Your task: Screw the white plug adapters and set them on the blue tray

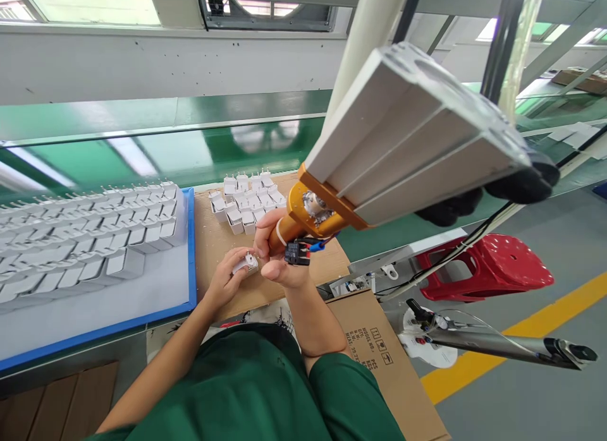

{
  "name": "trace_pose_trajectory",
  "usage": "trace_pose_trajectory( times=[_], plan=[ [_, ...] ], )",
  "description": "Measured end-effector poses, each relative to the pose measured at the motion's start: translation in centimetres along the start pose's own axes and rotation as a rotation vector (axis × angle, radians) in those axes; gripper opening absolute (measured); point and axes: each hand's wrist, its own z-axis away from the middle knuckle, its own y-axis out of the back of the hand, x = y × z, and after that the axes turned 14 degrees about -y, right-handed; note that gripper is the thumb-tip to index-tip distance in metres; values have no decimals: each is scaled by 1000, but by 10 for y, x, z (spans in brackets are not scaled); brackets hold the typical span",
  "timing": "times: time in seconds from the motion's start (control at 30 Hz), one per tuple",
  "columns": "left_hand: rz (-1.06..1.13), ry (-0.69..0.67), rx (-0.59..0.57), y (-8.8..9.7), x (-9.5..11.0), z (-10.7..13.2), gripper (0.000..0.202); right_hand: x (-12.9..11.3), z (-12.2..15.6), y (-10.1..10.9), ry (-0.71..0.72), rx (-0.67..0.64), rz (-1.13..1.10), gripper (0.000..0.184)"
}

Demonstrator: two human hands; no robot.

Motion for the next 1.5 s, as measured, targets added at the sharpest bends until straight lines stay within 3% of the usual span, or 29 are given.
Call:
trace_pose_trajectory(
  times=[0.63, 0.8, 0.97, 1.07, 1.17, 1.3, 1.43, 1.5],
  plan=[
    [28, 23, 63, -8, 0, 5, 38, -2, 1, 2, -13, -18, -2, 47],
    [198, 141, 88, -7, 1, 5, 38, -2, 1, 1, 3, -1, -2, 46],
    [371, 321, 267, -15, 2, 14, 31, -4, 0, 0, -44, 42, 31, 49],
    [241, 303, 286, -13, 8, 21, 21, -4, -1, -1, -46, 72, 54, 51],
    [-7, 194, 214, -4, 14, 27, 16, -4, -3, -2, -20, 43, 31, 44],
    [-211, 77, 131, 1, 14, 34, 24, -5, -4, -3, 7, 22, 5, 41],
    [-333, 19, 113, -4, 17, 35, 26, -7, -4, -6, 9, 54, -24, 41],
    [-389, 18, 135, 2, 19, 34, 27, -8, -6, -8, 21, 69, -26, 41]
  ],
)
